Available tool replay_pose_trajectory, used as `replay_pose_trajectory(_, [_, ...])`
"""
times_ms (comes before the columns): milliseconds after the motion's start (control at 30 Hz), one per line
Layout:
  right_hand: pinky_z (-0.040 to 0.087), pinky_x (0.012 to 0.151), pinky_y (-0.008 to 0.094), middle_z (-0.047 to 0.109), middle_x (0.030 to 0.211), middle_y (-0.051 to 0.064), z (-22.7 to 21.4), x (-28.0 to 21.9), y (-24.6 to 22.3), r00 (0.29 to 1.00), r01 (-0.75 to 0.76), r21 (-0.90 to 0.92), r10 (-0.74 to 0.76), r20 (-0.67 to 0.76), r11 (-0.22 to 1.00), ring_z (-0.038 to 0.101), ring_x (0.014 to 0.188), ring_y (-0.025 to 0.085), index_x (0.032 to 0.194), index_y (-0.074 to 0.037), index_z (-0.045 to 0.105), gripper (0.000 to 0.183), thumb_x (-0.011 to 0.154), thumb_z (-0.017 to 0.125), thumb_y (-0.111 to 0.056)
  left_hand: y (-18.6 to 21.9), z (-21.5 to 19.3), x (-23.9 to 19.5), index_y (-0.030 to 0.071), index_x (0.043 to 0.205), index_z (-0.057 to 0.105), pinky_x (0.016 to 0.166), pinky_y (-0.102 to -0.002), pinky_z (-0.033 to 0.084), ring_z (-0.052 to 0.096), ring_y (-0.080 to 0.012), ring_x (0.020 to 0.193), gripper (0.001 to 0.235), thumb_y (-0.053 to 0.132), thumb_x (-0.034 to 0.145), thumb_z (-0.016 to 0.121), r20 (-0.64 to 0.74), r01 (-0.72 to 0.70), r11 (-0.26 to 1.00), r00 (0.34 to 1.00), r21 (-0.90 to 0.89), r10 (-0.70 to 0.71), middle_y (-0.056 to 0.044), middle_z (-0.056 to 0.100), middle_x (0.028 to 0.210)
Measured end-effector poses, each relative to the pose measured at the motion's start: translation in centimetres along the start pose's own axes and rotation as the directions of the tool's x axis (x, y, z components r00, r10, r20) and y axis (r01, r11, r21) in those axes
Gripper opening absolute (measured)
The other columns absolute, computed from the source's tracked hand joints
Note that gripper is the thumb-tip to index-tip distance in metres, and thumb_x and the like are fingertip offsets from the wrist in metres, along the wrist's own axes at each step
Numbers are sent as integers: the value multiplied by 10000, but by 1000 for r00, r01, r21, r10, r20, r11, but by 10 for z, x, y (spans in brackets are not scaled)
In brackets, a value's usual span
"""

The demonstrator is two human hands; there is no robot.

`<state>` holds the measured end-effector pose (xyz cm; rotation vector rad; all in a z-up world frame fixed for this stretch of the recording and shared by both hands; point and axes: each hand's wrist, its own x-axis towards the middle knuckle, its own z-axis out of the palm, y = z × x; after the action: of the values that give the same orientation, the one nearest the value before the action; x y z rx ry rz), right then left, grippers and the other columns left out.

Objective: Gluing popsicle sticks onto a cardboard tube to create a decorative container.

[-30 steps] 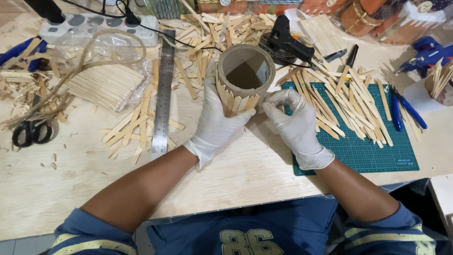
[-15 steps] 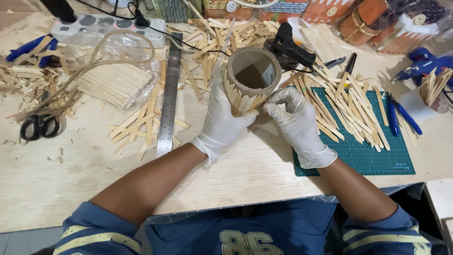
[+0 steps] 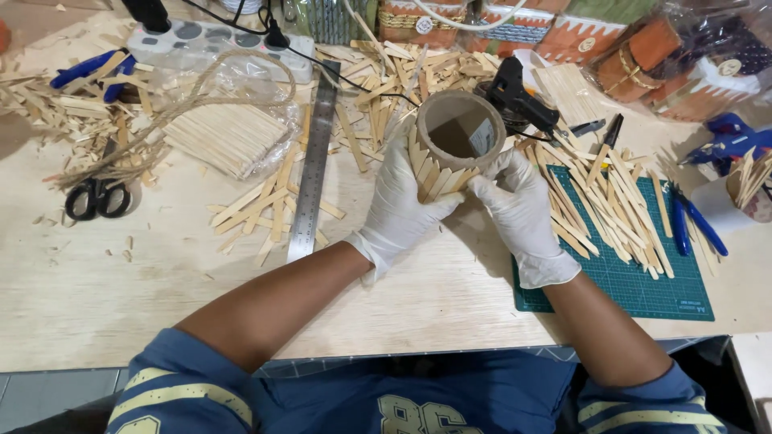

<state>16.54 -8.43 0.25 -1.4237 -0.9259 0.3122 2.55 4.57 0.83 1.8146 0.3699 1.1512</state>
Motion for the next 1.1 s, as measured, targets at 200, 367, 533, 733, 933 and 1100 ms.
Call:
replay_pose_trajectory(200, [524, 867, 285, 757, 998, 87, -2, 2, 0, 1000, 10, 94, -10, 5, 996, 655, 952, 106, 865, -85, 598, 335, 843, 860, -292, 14, -3, -2, 1, 1459, 345, 1109, -534, 502, 607, -459, 1237, 1259, 364, 468, 1032, -22, -74, 995, 997, 72, 76, -247, 597, 1287])
replay_pose_trajectory(367, [537, 899, 311, 752, 991, 114, -18, 3, 26, 998, -33, 155, 24, 60, 987, 680, 964, 143, 903, -47, 626, 308, 785, 897, -136, 12, -3, -4, -11, 1444, 318, 1168, -573, 420, 504, -519, 1332, 1235, 214, 462, 1032, 20, 74, 997, 997, -29, -73, -287, 487, 1386])
replay_pose_trajectory(533, [540, 888, 296, 747, 960, 83, -17, -1, 25, 997, -65, 159, 57, 55, 985, 670, 930, 113, 940, -56, 643, 310, 781, 905, -108, 12, -2, -1, 42, 1430, 333, 1175, -529, 426, 523, -454, 1336, 1208, 142, 447, 1026, 26, 162, 986, 987, -37, -162, -216, 494, 1373])
replay_pose_trajectory(733, [497, 850, 252, 687, 981, 46, -14, 1, 4, 1000, -16, 73, 17, -14, 997, 627, 904, 117, 1072, -80, 609, 435, 808, 894, -277, 1, -5, 10, 61, 1427, 414, 1180, -472, 398, 529, -381, 1363, 1127, 44, 460, 991, 165, 241, 951, 964, -195, -210, -180, 539, 1371])
replay_pose_trajectory(933, [405, 1034, 296, 533, 1388, 109, -10, 3, -11, 1000, 24, -29, -24, -5, 999, 513, 1203, 167, 1449, -47, 397, 1009, 709, 880, -534, -4, -11, 15, 63, 1510, 363, 1229, -532, 304, 441, -375, 1447, 1197, 21, 487, 982, 278, 290, 906, 938, -309, -206, -204, 514, 1467])
replay_pose_trajectory(1100, [311, 1175, 401, 461, 1500, 193, -3, 8, -16, 996, 14, 24, -16, 84, 1000, 441, 1369, 300, 1549, 1, 289, 1227, 624, 950, -461, 5, -13, 15, 38, 1497, 366, 1242, -520, 323, 456, -345, 1429, 1217, 6, 468, 1015, 329, 287, 906, 927, -312, -181, -202, 521, 1467])
